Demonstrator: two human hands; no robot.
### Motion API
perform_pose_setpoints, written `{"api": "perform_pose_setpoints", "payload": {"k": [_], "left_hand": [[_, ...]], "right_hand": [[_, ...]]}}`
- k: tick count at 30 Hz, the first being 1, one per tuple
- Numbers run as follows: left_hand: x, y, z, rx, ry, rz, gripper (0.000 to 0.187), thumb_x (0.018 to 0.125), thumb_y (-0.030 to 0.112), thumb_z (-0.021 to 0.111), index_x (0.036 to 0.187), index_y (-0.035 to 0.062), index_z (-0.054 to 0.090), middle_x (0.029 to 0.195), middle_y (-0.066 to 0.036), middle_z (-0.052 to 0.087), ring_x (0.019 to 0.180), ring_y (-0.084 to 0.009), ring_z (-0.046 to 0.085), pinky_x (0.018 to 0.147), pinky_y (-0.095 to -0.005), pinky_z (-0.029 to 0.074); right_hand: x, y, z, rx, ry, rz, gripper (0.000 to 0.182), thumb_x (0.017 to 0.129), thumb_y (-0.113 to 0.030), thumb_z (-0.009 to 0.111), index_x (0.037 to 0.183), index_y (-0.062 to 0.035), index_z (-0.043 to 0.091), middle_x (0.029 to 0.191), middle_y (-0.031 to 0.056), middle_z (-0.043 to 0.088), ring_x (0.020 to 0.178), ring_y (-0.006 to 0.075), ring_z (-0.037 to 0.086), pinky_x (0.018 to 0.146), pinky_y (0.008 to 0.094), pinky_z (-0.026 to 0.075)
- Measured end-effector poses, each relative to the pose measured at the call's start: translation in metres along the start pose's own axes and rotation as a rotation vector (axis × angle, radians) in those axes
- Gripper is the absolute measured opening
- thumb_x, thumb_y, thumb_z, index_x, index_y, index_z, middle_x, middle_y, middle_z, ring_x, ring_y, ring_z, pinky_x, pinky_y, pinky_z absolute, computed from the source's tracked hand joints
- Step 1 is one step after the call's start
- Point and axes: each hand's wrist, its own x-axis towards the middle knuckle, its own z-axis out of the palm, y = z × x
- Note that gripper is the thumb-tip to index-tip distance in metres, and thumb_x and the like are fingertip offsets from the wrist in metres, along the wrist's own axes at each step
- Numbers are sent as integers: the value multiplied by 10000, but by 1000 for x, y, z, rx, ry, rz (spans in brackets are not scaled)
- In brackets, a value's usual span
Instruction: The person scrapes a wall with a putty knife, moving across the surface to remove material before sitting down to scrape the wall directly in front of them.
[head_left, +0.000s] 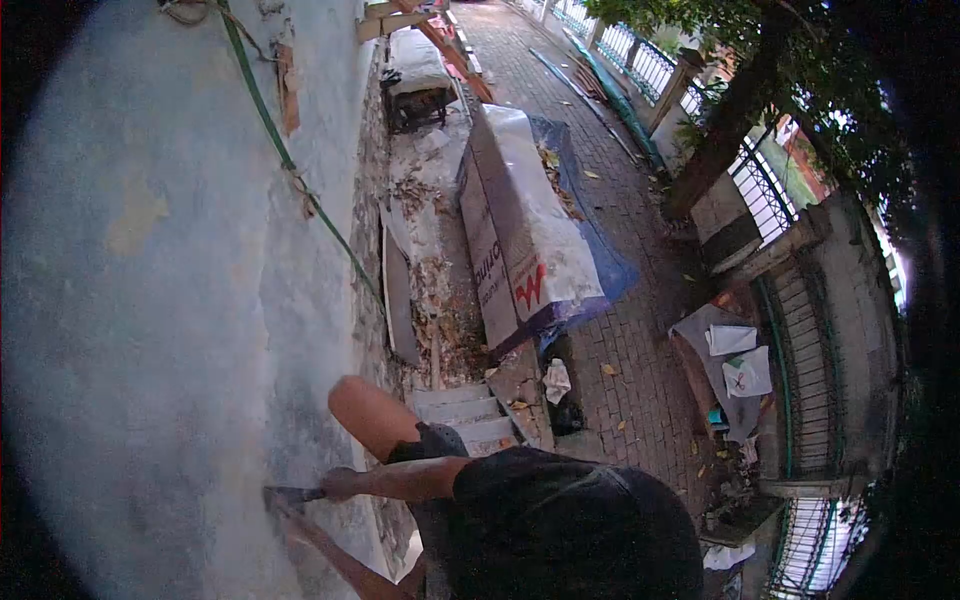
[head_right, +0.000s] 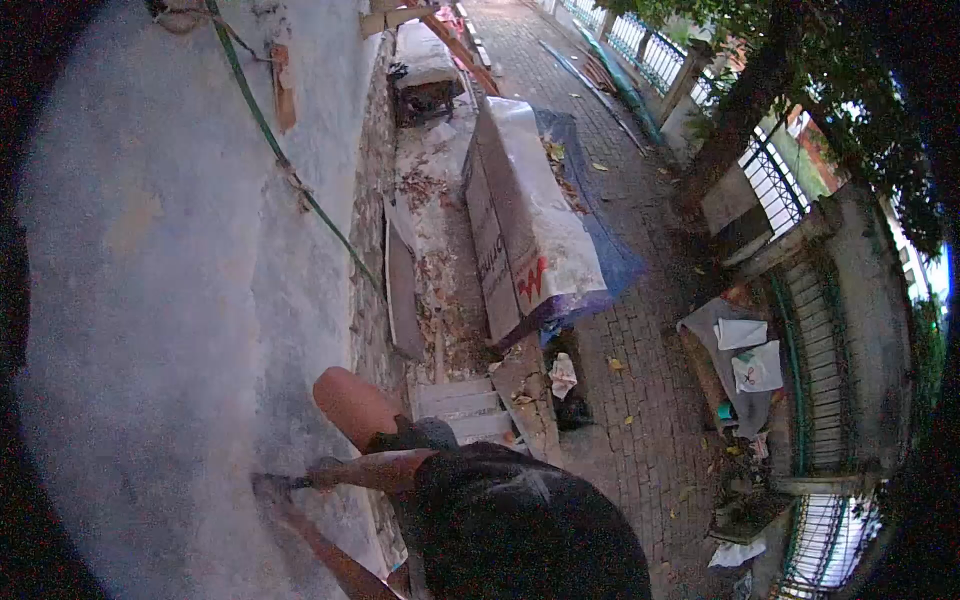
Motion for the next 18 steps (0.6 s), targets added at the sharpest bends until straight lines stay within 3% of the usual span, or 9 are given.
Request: {"api": "perform_pose_setpoints", "payload": {"k": [3,5,9,12,14,18], "left_hand": [[3,-1,1,10,-4,-6,414,820,349,487,975,-28,559,901,-164,579,793,-273,533,740,-372,398],[2,0,6,26,-1,9,413,821,347,487,984,-26,556,909,-160,578,803,-271,533,749,-371,397],[0,-8,6,39,1,17,411,823,344,486,1002,-21,550,926,-152,577,822,-266,532,766,-368,396],[4,-7,0,50,1,14,411,825,341,486,1016,-17,545,939,-147,577,836,-262,532,780,-365,394],[5,-8,0,77,2,24,410,826,340,486,1025,-15,542,947,-143,576,846,-260,531,789,-364,393],[4,-43,10,234,48,131,411,828,336,486,1043,-10,536,964,-135,575,865,-255,531,806,-361,391]], "right_hand": [[-52,-53,-63,174,-84,263,158,698,-224,553,743,-87,615,756,103,579,734,249,553,623,399,437],[-46,-36,-45,109,-131,340,169,675,-229,577,744,-77,609,739,113,578,709,253,557,601,397,438],[-58,-43,-62,21,-145,219,205,628,-237,626,735,-62,608,764,133,585,693,269,561,576,404,438],[-29,-24,-26,279,51,192,234,678,-275,585,767,-59,603,771,142,587,703,286,565,582,420,437],[-19,-5,-7,90,-18,269,254,720,-302,537,784,-62,589,764,149,581,708,292,564,591,423,436],[-23,-4,-8,-135,148,162,301,792,-330,435,820,-63,570,721,147,568,697,296,558,595,431,428]]}}
